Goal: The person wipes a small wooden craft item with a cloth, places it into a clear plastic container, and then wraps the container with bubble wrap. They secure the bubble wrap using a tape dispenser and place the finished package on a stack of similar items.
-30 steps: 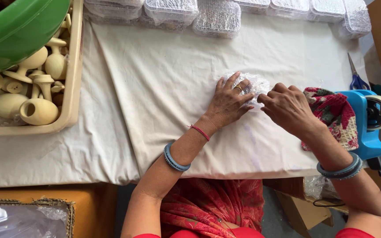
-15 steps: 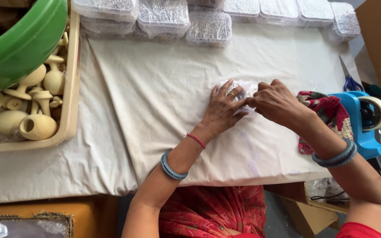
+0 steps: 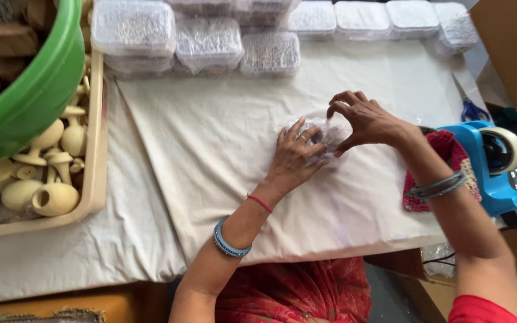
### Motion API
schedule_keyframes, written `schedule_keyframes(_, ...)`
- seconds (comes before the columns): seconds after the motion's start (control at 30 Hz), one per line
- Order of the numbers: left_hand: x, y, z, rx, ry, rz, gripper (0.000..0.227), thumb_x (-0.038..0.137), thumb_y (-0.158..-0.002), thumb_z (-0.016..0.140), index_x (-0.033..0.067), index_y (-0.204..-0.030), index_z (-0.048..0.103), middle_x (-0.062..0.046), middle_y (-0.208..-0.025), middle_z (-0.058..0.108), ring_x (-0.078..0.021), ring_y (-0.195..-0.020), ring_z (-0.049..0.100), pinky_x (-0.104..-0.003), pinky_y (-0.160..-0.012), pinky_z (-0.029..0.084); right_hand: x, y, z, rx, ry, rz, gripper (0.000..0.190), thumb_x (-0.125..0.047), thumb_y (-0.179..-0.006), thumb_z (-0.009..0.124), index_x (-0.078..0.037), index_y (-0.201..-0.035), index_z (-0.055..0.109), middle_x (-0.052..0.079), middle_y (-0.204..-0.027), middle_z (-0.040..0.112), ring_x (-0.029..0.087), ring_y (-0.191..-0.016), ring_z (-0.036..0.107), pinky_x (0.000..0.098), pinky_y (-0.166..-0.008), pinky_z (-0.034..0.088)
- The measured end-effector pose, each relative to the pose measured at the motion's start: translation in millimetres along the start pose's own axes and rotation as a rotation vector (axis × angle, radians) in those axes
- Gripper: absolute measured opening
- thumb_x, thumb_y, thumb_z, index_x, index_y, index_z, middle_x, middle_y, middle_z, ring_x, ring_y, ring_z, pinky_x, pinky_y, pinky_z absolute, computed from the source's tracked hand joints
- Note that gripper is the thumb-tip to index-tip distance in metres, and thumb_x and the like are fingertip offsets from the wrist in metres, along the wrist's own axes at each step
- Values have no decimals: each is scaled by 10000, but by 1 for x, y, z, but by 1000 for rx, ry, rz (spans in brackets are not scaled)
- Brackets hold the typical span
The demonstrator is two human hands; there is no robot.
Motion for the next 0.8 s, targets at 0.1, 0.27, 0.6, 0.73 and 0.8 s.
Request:
schedule_keyframes(0.1,0,3,-3,5,19,14,330,434,-830,808,238,-1092,766,-62,-1419,569,-385,-1476,354,-660,-1165,298,48,-11,49,59,-331,-76,935,-501,-562,938,-172,-1348,553,130,-1529,360,393,-1426,314,539,-1129,353)
schedule_keyframes(0.27,1,1,-13,4,29,39,315,415,-843,814,222,-1089,776,-60,-1427,562,-395,-1476,360,-628,-1175,300,33,14,64,549,-486,-89,726,-437,-755,862,-112,-1346,594,150,-1479,471,354,-1358,463,497,-1045,475)
schedule_keyframes(0.6,12,4,-31,2,88,37,361,341,-828,847,196,-1152,781,-139,-1578,425,-396,-1496,367,-541,-1213,326,2,19,103,867,-852,131,281,-254,-1006,689,-43,-1190,662,105,-1115,674,197,-1009,691,323,-750,599)
schedule_keyframes(0.73,10,-1,-33,15,85,32,369,347,-822,851,204,-1155,783,-141,-1600,397,-390,-1495,368,-537,-1216,332,0,24,95,841,-852,128,267,-239,-1039,636,-39,-1212,668,114,-1107,677,201,-979,706,335,-742,585)
schedule_keyframes(0.8,9,2,-30,10,72,38,362,355,-809,856,211,-1134,787,-139,-1606,391,-387,-1493,366,-540,-1207,333,3,26,96,752,-943,239,287,-280,-1031,613,-72,-1216,684,97,-1155,684,214,-1037,701,360,-799,588)
Point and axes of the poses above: each hand's wrist, its own y-axis away from the middle knuckle, its own z-axis out of the palm, x = y × z, the point moved 1 cm from there along -y, towards the middle knuckle
